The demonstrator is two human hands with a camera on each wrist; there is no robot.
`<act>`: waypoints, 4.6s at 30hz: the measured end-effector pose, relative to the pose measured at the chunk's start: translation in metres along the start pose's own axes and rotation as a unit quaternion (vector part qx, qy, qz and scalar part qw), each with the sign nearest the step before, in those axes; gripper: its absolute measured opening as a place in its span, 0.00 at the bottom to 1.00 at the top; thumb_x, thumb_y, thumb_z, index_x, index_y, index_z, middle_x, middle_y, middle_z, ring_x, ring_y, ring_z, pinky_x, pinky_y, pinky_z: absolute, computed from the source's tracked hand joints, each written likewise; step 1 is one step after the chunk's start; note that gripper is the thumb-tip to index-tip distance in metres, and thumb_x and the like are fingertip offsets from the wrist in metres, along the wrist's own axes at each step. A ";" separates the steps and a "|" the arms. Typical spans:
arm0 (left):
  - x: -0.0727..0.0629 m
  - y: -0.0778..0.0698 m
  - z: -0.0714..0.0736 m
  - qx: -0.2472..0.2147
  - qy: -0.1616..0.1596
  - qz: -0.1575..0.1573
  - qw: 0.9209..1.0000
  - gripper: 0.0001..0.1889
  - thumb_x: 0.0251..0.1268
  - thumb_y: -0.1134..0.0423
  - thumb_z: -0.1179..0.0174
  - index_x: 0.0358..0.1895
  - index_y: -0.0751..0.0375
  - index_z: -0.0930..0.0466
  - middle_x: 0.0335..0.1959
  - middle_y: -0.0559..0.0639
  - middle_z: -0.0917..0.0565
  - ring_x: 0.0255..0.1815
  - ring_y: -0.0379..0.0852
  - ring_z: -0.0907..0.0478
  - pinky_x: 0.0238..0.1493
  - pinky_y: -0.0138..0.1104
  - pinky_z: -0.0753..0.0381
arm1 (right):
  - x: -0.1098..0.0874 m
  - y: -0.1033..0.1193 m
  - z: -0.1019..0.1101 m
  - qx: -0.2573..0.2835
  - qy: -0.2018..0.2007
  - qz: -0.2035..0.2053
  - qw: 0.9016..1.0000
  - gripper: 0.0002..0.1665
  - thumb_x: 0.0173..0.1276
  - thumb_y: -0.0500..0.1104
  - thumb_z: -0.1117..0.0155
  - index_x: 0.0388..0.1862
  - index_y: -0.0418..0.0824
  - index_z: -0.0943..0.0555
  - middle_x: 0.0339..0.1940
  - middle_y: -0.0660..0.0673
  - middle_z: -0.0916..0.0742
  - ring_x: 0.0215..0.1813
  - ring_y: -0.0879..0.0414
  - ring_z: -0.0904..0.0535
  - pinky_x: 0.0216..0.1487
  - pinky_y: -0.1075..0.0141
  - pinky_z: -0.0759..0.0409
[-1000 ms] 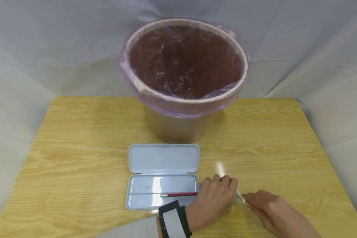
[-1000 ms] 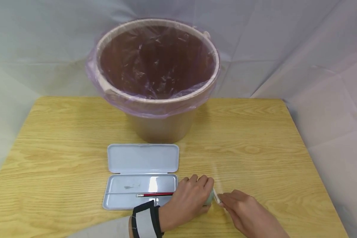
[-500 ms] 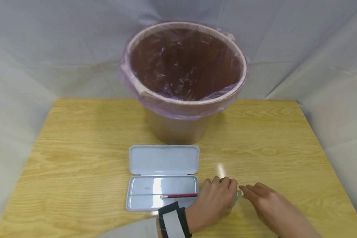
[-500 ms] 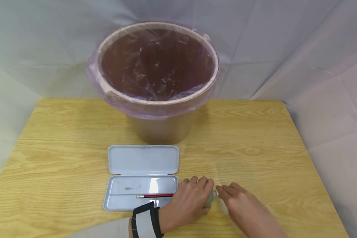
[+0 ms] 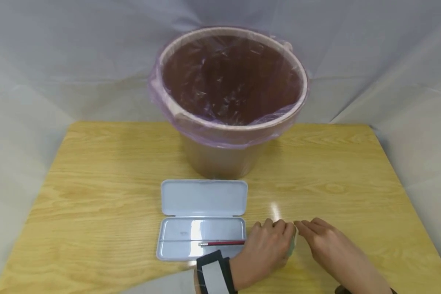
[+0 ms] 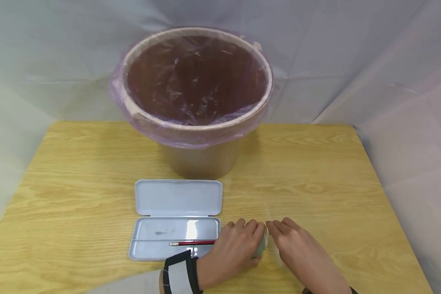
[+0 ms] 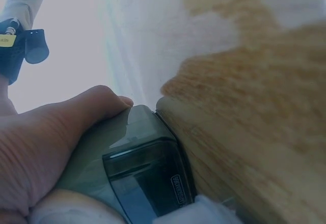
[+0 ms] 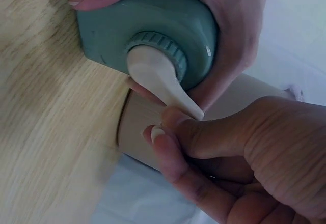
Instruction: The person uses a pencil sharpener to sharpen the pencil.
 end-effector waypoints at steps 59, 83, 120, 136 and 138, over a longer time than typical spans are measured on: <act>0.001 -0.001 -0.001 -0.030 -0.003 -0.003 1.000 0.21 0.49 0.43 0.28 0.37 0.49 0.26 0.25 0.39 0.24 0.19 0.36 0.31 0.15 0.27 0.36 | -0.038 -0.017 -0.076 0.313 0.104 -0.130 0.935 0.04 0.66 0.33 0.32 0.36 0.38 0.11 0.22 0.57 0.15 0.24 0.76 0.33 0.23 0.75 0.31; 0.000 0.001 0.006 -0.024 -0.025 -0.004 0.999 0.12 0.54 0.52 0.32 0.35 0.49 0.24 0.22 0.39 0.26 0.16 0.34 0.38 0.14 0.26 0.46 | -0.053 -0.004 -0.015 0.204 -0.046 -0.116 0.971 0.17 0.49 0.33 0.20 0.38 0.43 0.13 0.27 0.58 0.15 0.29 0.78 0.26 0.25 0.83 0.31; 0.000 -0.001 -0.001 -0.016 -0.002 -0.009 1.000 0.24 0.50 0.39 0.28 0.42 0.49 0.23 0.27 0.39 0.21 0.21 0.36 0.28 0.16 0.27 0.34 | -0.021 -0.017 0.006 0.155 -0.143 0.002 0.978 0.32 0.84 0.52 0.62 0.50 0.32 0.14 0.35 0.52 0.13 0.33 0.65 0.20 0.35 0.81 0.26; -0.001 0.000 -0.008 -0.020 0.037 -0.005 0.999 0.30 0.49 0.35 0.28 0.49 0.49 0.23 0.36 0.40 0.17 0.27 0.37 0.22 0.22 0.28 0.24 | -0.009 -0.028 -0.023 0.184 -0.122 -0.036 0.975 0.12 0.64 0.30 0.30 0.47 0.36 0.11 0.39 0.46 0.08 0.35 0.58 0.14 0.37 0.80 0.22; -0.001 0.000 -0.009 -0.021 0.038 -0.006 0.999 0.29 0.50 0.36 0.28 0.48 0.49 0.23 0.35 0.40 0.18 0.26 0.37 0.23 0.21 0.28 0.26 | -0.009 -0.028 -0.029 0.189 -0.105 -0.048 0.975 0.24 0.48 0.22 0.25 0.46 0.37 0.11 0.38 0.47 0.08 0.35 0.60 0.14 0.34 0.80 0.22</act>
Point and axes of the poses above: each hand's wrist, its own x-axis towards the middle knuckle, its own z-axis out of the back of the hand, y = z × x, the point moved 10 cm from there along x, towards the middle knuckle
